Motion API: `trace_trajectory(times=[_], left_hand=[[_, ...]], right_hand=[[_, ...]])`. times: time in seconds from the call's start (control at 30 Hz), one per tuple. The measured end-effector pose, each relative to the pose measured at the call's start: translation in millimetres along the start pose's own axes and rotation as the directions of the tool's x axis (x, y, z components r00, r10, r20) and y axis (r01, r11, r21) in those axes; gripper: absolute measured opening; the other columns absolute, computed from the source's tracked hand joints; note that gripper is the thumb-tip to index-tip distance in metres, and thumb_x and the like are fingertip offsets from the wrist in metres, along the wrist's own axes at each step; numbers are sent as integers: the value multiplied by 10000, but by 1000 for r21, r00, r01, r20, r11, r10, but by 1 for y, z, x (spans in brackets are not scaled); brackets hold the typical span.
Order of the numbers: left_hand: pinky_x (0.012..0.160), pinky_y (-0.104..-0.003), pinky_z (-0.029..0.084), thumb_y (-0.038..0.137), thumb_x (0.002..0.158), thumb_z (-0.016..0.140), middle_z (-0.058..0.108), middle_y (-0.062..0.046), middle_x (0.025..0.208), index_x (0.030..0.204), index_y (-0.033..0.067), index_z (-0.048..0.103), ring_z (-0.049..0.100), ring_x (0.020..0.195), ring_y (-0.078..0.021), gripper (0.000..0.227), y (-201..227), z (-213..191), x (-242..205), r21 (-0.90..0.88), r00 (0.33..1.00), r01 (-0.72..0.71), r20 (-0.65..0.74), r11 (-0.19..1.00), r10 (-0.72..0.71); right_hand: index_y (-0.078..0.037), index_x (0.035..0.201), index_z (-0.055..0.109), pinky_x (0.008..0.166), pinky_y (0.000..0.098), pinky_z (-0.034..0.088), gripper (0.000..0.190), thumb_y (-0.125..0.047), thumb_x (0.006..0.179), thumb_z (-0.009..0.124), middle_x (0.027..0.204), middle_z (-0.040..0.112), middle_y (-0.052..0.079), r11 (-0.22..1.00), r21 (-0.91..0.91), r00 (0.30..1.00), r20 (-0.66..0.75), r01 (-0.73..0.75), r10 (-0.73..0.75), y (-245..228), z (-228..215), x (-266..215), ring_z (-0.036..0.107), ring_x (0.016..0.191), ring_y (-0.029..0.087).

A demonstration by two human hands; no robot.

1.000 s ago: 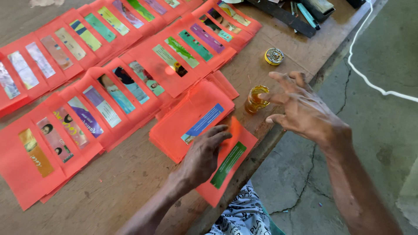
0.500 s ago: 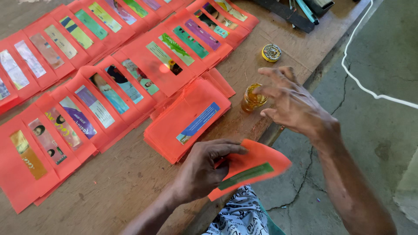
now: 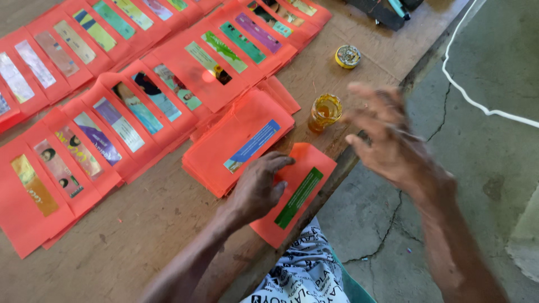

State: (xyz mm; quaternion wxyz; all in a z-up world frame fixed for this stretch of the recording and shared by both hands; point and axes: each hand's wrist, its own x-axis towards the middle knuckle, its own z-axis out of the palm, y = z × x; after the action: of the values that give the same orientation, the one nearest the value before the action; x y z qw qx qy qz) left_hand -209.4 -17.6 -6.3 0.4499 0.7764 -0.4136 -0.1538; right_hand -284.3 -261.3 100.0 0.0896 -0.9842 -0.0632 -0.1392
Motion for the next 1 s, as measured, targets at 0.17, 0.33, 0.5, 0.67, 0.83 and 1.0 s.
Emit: trace_trajectory(times=[0.17, 0.33, 0.5, 0.67, 0.83, 1.0], left_hand=[[1017, -419, 498, 23, 760, 604, 645, -129, 1351, 1276, 43, 649, 611, 1235, -344, 519, -5, -8, 9, 54, 990, 106, 92, 993, -110], [1076, -421, 458, 21, 752, 613, 612, -148, 1404, 1295, 24, 635, 577, 1291, -351, 543, -8, -14, 10, 24, 994, 38, 106, 999, -41], [1089, -414, 452, 33, 762, 630, 578, -146, 1450, 1335, 35, 617, 560, 1318, -339, 573, -11, -18, 7, 0, 991, 76, 111, 997, -76], [1102, -419, 433, 43, 779, 650, 572, -141, 1455, 1354, 45, 618, 545, 1328, -336, 576, -9, -19, 6, 17, 989, 85, 120, 996, -86], [1094, -412, 444, 50, 781, 659, 584, -130, 1441, 1344, 45, 618, 559, 1312, -329, 565, -7, -20, 5, 9, 987, 98, 126, 995, -99], [1087, -404, 463, 55, 784, 678, 592, -125, 1433, 1331, 47, 629, 575, 1301, -322, 549, -7, -23, 4, -22, 989, 89, 117, 996, -86]], right_hand=[[-96, 1343, 551, 859, 297, 562, 509, -118, 896, 792, 1250, 561, 87, 898, 440, 928, -343, 19, 149, -31, -41, -50, 583, 1074, 180], [-134, 1501, 474, 769, 283, 658, 695, -255, 877, 756, 993, 698, 17, 650, 728, 970, 91, -218, 224, -24, 20, -77, 679, 858, 99], [-297, 1648, 71, 739, 354, 649, 1135, -401, 772, 786, 818, 736, 46, 333, 641, 709, 689, -692, 149, -20, 76, -105, 687, 714, 145], [-326, 1664, 71, 693, 369, 643, 1206, -430, 716, 810, 782, 702, 30, 273, 626, 677, 716, -730, 170, -21, 95, -110, 661, 702, 133], [-330, 1660, 67, 656, 362, 612, 1175, -480, 742, 786, 736, 674, 39, 372, 570, 661, 726, -733, 190, -25, 88, -106, 628, 660, 137], [-365, 1673, 97, 659, 368, 577, 1054, -453, 836, 731, 729, 679, 11, 643, 429, 671, 718, -635, 183, -40, 78, -96, 619, 632, 135]])
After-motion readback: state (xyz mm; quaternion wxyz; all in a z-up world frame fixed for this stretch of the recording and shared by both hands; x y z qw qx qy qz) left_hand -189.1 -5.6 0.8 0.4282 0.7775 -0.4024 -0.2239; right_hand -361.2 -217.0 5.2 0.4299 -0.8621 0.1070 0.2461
